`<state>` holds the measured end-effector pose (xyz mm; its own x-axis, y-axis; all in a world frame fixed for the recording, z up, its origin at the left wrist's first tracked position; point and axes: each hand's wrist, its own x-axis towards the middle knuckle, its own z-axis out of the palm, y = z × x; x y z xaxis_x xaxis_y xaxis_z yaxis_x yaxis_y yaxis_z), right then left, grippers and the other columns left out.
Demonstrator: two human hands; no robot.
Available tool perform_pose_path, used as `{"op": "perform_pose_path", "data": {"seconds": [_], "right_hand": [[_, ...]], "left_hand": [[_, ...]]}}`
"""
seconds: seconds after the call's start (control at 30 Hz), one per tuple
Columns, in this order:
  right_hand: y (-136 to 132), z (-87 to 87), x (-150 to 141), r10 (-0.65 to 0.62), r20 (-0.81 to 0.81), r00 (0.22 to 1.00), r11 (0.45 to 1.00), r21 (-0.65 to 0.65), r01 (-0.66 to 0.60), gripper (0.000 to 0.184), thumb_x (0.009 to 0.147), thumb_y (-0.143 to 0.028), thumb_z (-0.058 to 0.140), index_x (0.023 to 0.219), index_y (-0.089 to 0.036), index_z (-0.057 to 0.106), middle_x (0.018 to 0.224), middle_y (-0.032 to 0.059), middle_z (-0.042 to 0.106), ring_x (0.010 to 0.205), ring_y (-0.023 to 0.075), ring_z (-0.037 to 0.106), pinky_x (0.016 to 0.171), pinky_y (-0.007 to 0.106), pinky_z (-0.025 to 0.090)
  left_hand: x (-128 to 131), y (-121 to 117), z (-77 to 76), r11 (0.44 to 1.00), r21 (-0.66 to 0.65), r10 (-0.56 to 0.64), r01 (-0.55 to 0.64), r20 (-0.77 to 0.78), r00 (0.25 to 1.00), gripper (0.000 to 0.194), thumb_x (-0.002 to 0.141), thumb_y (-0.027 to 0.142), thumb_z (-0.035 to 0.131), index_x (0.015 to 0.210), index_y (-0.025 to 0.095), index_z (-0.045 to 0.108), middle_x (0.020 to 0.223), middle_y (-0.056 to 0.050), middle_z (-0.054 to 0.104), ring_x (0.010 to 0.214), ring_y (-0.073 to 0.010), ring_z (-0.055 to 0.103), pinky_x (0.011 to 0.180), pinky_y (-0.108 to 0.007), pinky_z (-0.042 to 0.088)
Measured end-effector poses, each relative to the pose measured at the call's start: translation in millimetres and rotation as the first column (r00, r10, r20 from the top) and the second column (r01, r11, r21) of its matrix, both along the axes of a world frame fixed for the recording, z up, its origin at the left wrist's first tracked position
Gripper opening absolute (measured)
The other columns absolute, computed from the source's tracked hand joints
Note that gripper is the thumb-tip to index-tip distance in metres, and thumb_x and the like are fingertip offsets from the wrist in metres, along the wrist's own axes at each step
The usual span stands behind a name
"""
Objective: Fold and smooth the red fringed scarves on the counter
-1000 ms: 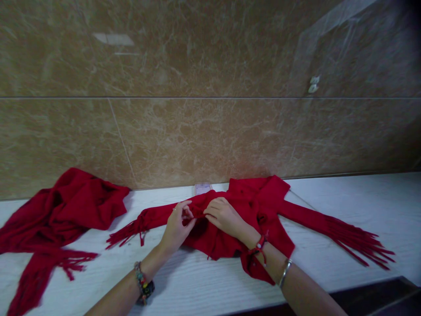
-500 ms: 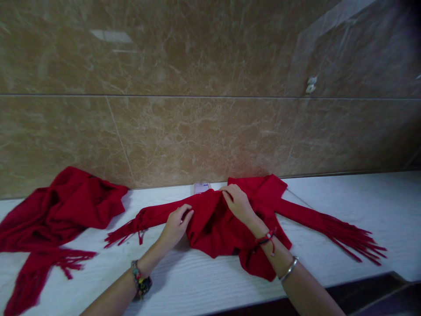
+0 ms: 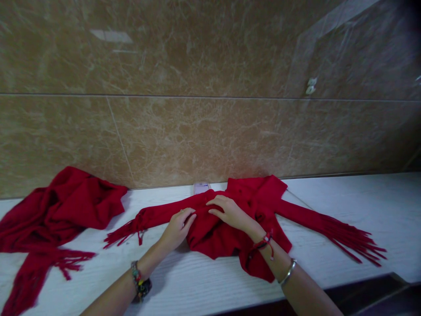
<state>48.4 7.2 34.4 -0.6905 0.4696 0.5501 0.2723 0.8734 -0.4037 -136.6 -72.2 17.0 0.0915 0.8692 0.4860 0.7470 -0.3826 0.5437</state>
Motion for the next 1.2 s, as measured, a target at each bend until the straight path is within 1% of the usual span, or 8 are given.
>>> {"op": "perform_pose_path", "data": {"seconds": [0.17,0.4,0.53,0.7,0.9,1.0,1.1,1.2], "right_hand": [[14.2,9.6,21.9,-0.061,-0.087,0.994,0.998,0.014,0.062,0.006,0.076,-0.015,0.056,0.072,-0.017,0.06,0.073,0.0027,0.059,0.07,0.0143,0.054,0.067,0.027,0.043],[21.7,17.6,27.8,-0.138,-0.362,0.922,0.988,0.018,0.155,0.011,0.079,-0.022,0.049,0.07,-0.018,0.055,0.069,0.0026,0.056,0.066,0.0144,0.052,0.062,0.025,0.042],[30.0,46.3,33.4,-0.231,-0.399,0.887,0.962,0.044,0.27,0.015,0.079,-0.026,0.046,0.072,-0.018,0.057,0.071,0.0032,0.061,0.066,0.0154,0.055,0.063,0.026,0.042],[42.6,111.4,62.8,-0.308,-0.362,0.88,0.89,0.218,0.401,0.02,0.079,-0.026,0.045,0.07,-0.019,0.061,0.071,0.0027,0.064,0.067,0.0158,0.058,0.064,0.025,0.042],[39.1,188.3,91.2,-0.324,-0.516,0.793,0.759,0.359,0.543,0.023,0.079,-0.028,0.045,0.071,-0.017,0.063,0.07,0.0026,0.065,0.066,0.0155,0.059,0.063,0.026,0.042],[44.4,201.7,99.9,-0.324,-0.601,0.73,0.724,0.339,0.601,0.023,0.08,-0.028,0.044,0.075,-0.017,0.064,0.076,0.0036,0.066,0.071,0.0164,0.059,0.066,0.027,0.042],[60.9,175.9,106.5,-0.446,-0.5,0.742,0.736,0.267,0.622,0.022,0.079,-0.026,0.045,0.076,-0.017,0.064,0.079,0.0052,0.067,0.074,0.0176,0.06,0.068,0.028,0.042],[79.0,118.2,110.5,-0.57,-0.176,0.803,0.781,0.188,0.595,0.02,0.078,-0.023,0.047,0.075,-0.017,0.066,0.081,0.0071,0.068,0.075,0.0187,0.061,0.068,0.027,0.042]], "left_hand": [[-2.8,2.9,-2.0,0.999,0.023,0.023,-0.022,-0.029,0.999,0.017,0.082,0.023,0.039,0.085,0.019,0.055,0.084,-0.004,0.063,0.079,-0.0168,0.057,0.073,-0.028,0.044],[-11.6,9.9,-13.6,0.993,-0.023,0.115,-0.12,-0.163,0.98,0.025,0.069,0.007,0.043,0.088,0.017,0.056,0.089,-0.007,0.062,0.083,-0.0191,0.056,0.075,-0.031,0.044],[-35.9,18.5,1.2,0.971,-0.006,0.232,-0.237,-0.191,0.954,0.029,0.07,0.007,0.04,0.09,0.017,0.058,0.092,-0.007,0.064,0.084,-0.0193,0.058,0.077,-0.031,0.044],[-63.6,29.0,70.5,0.917,0.06,0.39,-0.394,-0.338,0.857,0.033,0.071,0.01,0.039,0.095,0.019,0.06,0.091,-0.004,0.066,0.084,-0.0188,0.06,0.078,-0.027,0.043],[-102.4,10.1,217.4,0.773,0.411,0.63,-0.483,-0.401,0.665,0.04,0.071,0.008,0.033,0.105,0.01,0.055,0.091,0.002,0.06,0.092,-0.0178,0.055,0.083,-0.032,0.039],[-126.8,-13.4,267.3,0.654,0.493,0.743,-0.573,-0.278,0.609,0.043,0.072,0.01,0.031,0.109,0.011,0.053,0.094,0.002,0.056,0.102,-0.0243,0.05,0.087,-0.04,0.035],[-136.4,-29.3,258.8,0.767,0.316,0.641,-0.559,-0.34,0.688,0.042,0.069,0.008,0.032,0.103,0.006,0.056,0.088,0.0,0.058,0.103,-0.0262,0.049,0.088,-0.044,0.032],[-133.2,-31.4,198.3,0.916,0.04,0.372,-0.398,-0.455,0.809,0.032,0.064,0.014,0.043,0.089,0.01,0.063,0.085,-0.001,0.065,0.084,-0.0174,0.057,0.082,-0.031,0.041]]}}
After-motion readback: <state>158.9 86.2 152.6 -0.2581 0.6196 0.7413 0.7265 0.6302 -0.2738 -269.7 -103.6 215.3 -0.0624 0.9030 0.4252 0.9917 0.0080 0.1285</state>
